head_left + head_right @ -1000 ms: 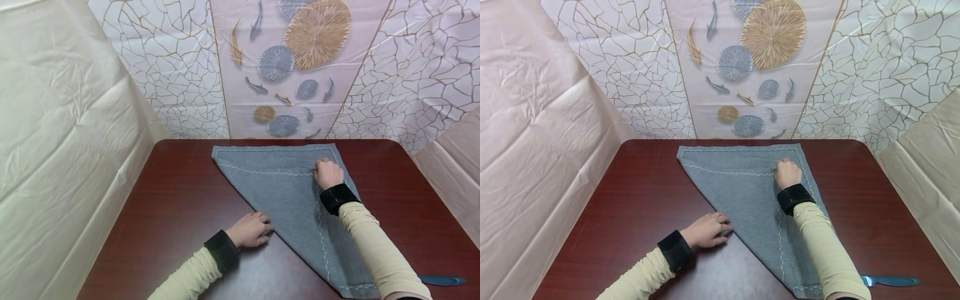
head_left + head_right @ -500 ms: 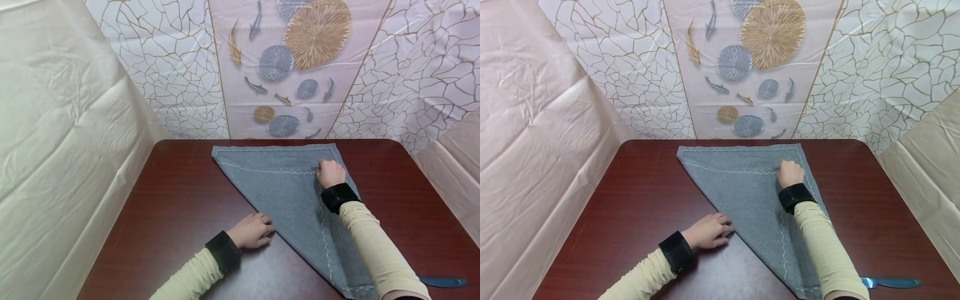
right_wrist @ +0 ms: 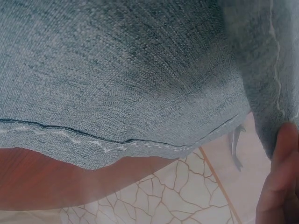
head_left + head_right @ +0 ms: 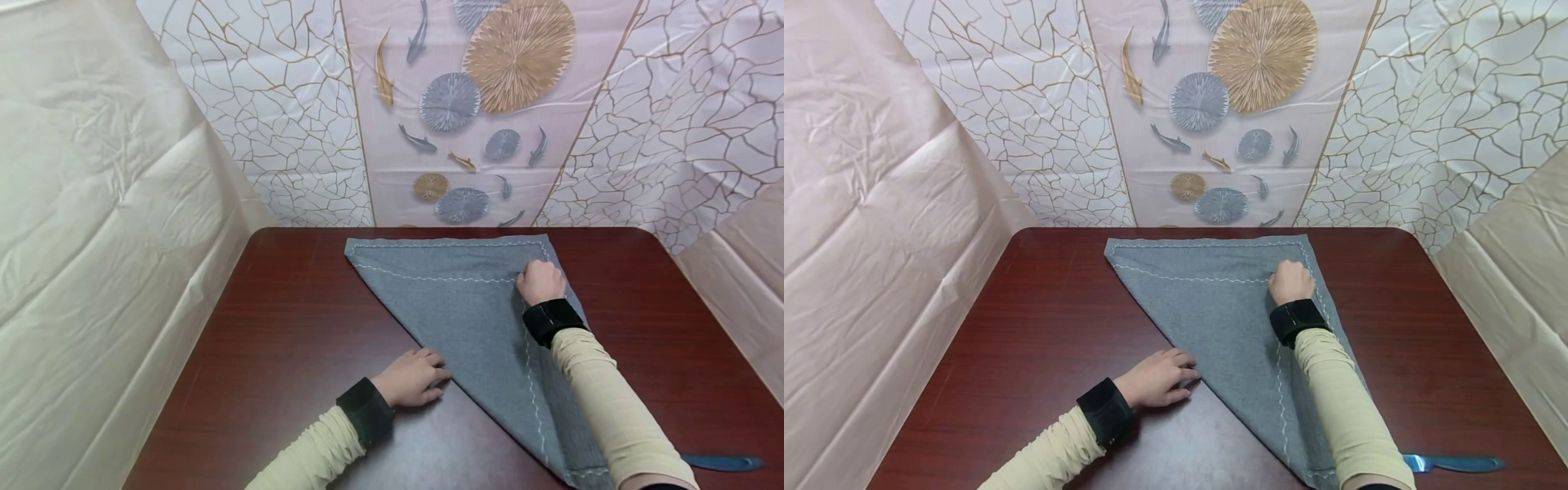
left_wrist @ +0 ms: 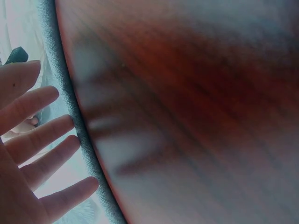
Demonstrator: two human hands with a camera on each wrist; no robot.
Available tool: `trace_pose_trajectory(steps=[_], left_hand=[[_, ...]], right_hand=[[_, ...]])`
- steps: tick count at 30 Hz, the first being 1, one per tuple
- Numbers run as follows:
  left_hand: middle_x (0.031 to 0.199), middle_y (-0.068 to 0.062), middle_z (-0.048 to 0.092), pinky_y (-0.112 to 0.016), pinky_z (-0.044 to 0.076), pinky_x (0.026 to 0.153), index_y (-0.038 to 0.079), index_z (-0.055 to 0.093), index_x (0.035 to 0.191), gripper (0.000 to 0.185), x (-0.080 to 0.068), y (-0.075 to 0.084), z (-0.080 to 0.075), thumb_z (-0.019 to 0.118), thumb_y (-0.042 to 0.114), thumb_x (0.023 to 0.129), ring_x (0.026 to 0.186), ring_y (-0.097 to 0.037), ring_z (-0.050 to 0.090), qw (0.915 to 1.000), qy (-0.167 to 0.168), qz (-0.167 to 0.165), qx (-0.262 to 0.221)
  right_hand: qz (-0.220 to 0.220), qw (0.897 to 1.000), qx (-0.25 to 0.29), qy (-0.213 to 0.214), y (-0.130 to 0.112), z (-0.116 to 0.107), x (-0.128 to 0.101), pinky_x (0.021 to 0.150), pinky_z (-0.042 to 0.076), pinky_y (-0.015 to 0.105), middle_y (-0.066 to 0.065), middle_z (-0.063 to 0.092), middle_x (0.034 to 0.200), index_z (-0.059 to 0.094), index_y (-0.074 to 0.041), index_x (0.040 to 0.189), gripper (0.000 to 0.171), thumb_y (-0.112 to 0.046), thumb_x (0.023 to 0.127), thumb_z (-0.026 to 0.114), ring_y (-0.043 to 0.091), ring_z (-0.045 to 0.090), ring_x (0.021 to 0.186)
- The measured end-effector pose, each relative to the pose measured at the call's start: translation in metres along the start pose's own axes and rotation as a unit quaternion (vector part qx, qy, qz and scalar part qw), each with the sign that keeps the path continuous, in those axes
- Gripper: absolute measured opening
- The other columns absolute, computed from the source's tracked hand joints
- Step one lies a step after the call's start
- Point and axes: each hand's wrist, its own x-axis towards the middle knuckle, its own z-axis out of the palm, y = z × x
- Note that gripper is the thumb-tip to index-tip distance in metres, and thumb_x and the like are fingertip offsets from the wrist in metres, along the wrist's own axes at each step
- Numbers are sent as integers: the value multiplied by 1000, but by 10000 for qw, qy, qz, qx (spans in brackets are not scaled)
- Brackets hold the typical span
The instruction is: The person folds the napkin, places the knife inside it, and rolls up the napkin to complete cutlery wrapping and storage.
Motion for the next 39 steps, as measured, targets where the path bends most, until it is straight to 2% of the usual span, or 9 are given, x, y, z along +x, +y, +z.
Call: trace_pose_trajectory(steps=[8,19,22,26,30,39], left_hand=[[117,-1,55,-31,42,87,20,62,117,31,1,-1,-1,58,34,89,111,-15,48,10000,-3,-25,-4],[123,-3,53,-34,41,90,20,61,119,33,5,-1,-3,58,33,88,114,-16,47,9999,-43,-116,-89],[126,-4,51,-34,41,91,20,60,120,34,5,-1,-2,58,33,89,115,-17,47,9998,-65,-128,-140],[129,-5,49,-35,41,91,20,58,121,35,5,-1,0,58,32,89,117,-18,46,9996,-80,-124,-232],[130,-6,48,-36,41,90,19,57,123,36,7,-2,2,58,32,89,118,-18,45,9996,-37,-92,-271],[132,-6,46,-35,40,92,19,56,125,38,11,-2,0,58,32,89,120,-18,43,9993,-198,-192,-260]], right_hand=[[239,9997,-9,53,-2,2,-1,51,41,53,31,55,64,47,1,51,23,-1,74,49,45,52,56],[239,9995,-21,183,-1,-1,-1,52,40,52,30,52,61,48,5,61,14,1,74,46,45,50,54],[274,9996,-14,94,-1,0,-2,53,40,52,30,52,62,50,7,68,12,0,76,45,44,50,55],[305,9995,-30,-19,-2,0,-4,56,41,52,32,53,66,53,12,77,15,-2,77,47,45,51,58],[321,9994,-52,-94,-1,0,-4,57,41,52,32,53,68,52,13,80,17,-3,77,47,45,51,59],[509,9986,46,-154,1,0,-4,59,42,53,36,55,76,51,15,88,22,-4,77,47,49,53,66]])
